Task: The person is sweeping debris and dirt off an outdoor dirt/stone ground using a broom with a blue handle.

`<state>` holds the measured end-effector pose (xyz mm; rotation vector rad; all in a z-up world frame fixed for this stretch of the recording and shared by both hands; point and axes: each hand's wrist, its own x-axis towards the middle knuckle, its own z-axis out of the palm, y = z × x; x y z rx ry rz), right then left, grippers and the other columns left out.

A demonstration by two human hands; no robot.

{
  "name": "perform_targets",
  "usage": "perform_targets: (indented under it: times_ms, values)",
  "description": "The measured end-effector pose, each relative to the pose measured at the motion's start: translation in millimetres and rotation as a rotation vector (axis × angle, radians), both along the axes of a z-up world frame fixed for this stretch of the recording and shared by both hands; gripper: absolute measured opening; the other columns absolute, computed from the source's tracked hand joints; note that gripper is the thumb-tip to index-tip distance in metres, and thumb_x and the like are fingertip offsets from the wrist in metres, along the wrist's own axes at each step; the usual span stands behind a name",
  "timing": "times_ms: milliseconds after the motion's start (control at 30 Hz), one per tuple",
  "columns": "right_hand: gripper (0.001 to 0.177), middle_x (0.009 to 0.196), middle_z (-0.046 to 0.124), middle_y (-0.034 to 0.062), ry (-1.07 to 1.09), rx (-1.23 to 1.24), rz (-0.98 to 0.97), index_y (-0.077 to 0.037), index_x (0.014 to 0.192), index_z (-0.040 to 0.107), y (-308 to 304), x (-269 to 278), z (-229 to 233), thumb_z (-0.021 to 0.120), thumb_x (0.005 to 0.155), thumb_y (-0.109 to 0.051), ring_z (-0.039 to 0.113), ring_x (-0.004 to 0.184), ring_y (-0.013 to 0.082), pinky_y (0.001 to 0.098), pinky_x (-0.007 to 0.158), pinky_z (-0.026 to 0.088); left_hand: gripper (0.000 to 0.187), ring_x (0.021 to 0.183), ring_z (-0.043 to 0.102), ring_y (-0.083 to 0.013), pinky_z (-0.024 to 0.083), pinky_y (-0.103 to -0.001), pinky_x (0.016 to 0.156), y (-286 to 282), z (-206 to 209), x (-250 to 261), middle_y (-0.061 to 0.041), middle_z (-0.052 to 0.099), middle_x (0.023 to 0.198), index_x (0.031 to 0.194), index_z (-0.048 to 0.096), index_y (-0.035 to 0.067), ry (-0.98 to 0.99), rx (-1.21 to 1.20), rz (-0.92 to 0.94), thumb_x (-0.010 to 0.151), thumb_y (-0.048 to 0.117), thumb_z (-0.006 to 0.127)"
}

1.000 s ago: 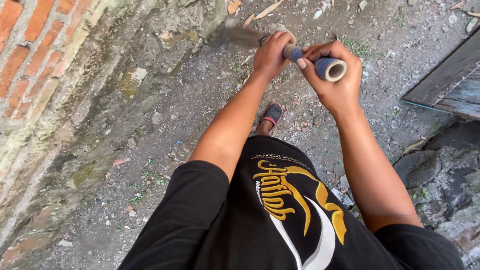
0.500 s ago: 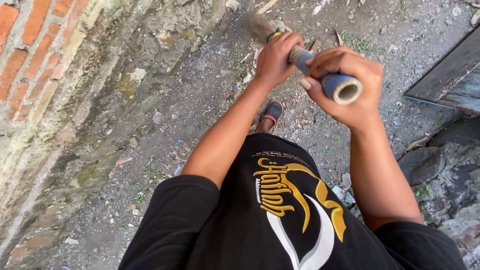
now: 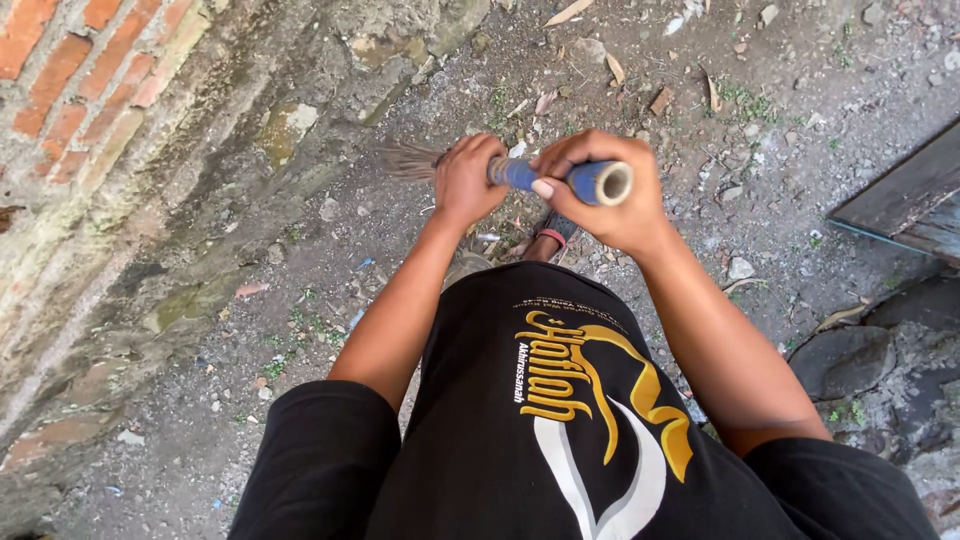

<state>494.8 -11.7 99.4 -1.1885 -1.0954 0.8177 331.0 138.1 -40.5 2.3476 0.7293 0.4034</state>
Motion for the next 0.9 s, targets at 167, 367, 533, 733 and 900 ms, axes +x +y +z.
perform_targets:
  times_ms: [167,367,533,733,900]
  values:
    - [0.017,0.102,0.073,0.0126,-0.125,-0.072,-0.066,-0.001,0.096,0.064,7,-3,-7,0.080,0.090,0.002,0.074,0.105,0.0234,0.0383,0.096,0.060,0.032,0.099,0.063,-0.0343,0.050,-0.046,0.079,10,-24,27,-0.007,0.064,0.098,0.095,0.059,0.013,-0.053,-0.035,0.056,0.070,0.013,0.079]
    - [0.017,0.103,0.074,0.0131,-0.302,-0.069,-0.218,0.000,0.100,0.063,-6,25,6,0.079,0.096,0.003,0.075,0.106,0.0226,0.0369,0.101,0.060,0.033,0.101,0.065,-0.0327,0.050,-0.045,0.081,6,-42,116,-0.006,0.065,0.099,0.095,0.056,0.014,-0.276,-0.068,-0.047,0.076,0.018,0.083]
    - [0.019,0.102,0.073,0.0144,-0.492,-0.029,-0.285,0.002,0.101,0.063,-25,47,17,0.082,0.100,0.005,0.075,0.105,0.0239,0.0368,0.104,0.059,0.031,0.103,0.066,-0.0322,0.052,-0.044,0.085,-14,-36,171,-0.005,0.068,0.103,0.100,0.055,0.015,-0.371,-0.069,-0.111,0.078,0.009,0.076]
    - [0.020,0.099,0.071,0.0153,-0.527,-0.013,-0.294,0.002,0.096,0.063,-52,64,64,0.082,0.093,0.004,0.073,0.101,0.0264,0.0399,0.101,0.059,0.029,0.098,0.067,-0.0273,0.052,-0.044,0.086,-42,-2,191,-0.002,0.068,0.098,0.098,0.056,0.016,-0.326,-0.071,-0.181,0.079,0.010,0.078]
    - [0.016,0.088,0.068,0.0129,-0.304,0.012,-0.190,-0.001,0.093,0.062,-65,84,82,0.078,0.090,0.003,0.074,0.091,0.0262,0.0445,0.100,0.062,0.035,0.101,0.062,-0.0259,0.050,-0.045,0.092,-60,15,162,-0.002,0.064,0.102,0.098,0.058,0.016,-0.379,0.077,-0.196,0.071,0.013,0.080]
